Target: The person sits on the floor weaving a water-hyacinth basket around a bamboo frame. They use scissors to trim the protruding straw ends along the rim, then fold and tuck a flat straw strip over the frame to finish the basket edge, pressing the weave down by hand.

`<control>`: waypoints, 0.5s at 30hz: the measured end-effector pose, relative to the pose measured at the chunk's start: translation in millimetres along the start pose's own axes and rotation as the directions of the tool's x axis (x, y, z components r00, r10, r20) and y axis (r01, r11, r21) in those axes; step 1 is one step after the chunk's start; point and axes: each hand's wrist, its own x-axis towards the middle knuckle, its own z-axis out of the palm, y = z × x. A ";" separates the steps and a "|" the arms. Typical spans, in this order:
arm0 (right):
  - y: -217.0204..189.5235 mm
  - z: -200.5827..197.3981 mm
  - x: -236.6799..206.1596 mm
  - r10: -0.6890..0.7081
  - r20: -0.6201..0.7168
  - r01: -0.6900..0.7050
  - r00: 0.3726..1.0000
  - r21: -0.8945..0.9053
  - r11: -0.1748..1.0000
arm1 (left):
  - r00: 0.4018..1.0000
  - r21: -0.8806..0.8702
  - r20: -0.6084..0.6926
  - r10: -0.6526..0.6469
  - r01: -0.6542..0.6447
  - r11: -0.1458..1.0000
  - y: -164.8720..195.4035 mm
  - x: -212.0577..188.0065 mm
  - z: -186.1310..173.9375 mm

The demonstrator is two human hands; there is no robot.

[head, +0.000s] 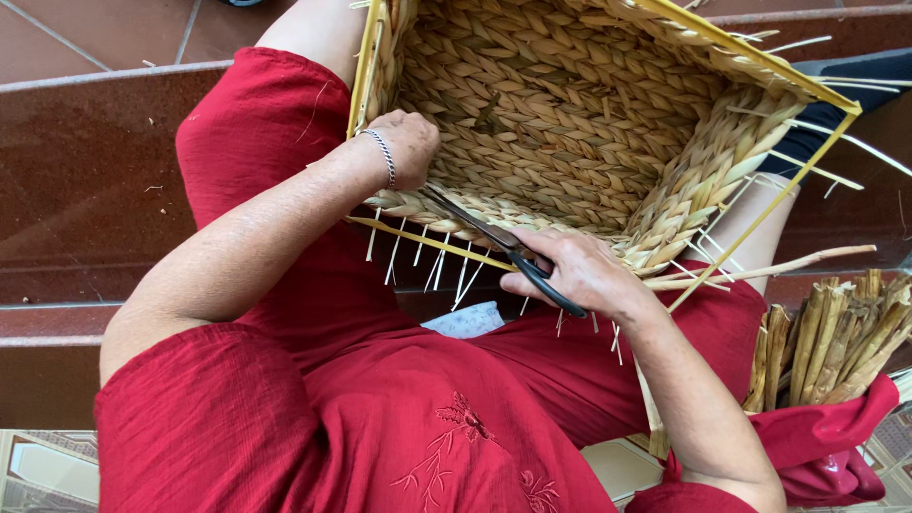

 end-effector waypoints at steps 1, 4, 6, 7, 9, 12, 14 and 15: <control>-0.2 0.9 4.2 -0.081 -0.053 0.083 0.995 0.028 0.996 | 1.000 0.002 -0.017 0.002 -0.002 1.000 0.5 -2.8 -2.8; -3.4 3.3 15.3 0.093 0.093 -0.090 0.991 -0.032 0.995 | 0.998 -0.040 -0.064 0.029 -0.032 0.999 1.5 -12.3 -5.8; -7.5 3.3 22.0 0.023 0.066 -0.022 0.998 -0.009 1.000 | 0.997 -0.032 -0.067 0.047 -0.049 0.998 2.4 -14.7 -8.2; -10.1 2.8 24.8 -0.012 0.052 0.012 0.999 0.002 1.000 | 0.996 -0.027 -0.069 0.056 -0.058 0.998 2.4 -15.7 -8.7; -16.2 1.7 30.8 0.013 0.061 -0.012 0.998 -0.022 1.000 | 0.994 -0.025 -0.084 0.069 -0.071 0.997 2.8 -16.3 -9.2; -24.1 -0.9 38.2 0.053 0.112 -0.046 0.992 -0.063 0.997 | 0.994 -0.017 -0.084 0.064 -0.065 0.998 3.5 -15.0 -8.6; -26.2 -3.7 41.2 0.045 0.122 -0.033 0.992 -0.100 0.994 | 0.996 -0.016 -0.077 0.052 -0.053 0.998 3.7 -13.6 -7.7; -26.5 -4.5 42.6 0.024 0.107 -0.011 0.994 -0.124 0.992 | 0.996 -0.017 -0.077 0.047 -0.048 0.999 3.3 -12.9 -7.1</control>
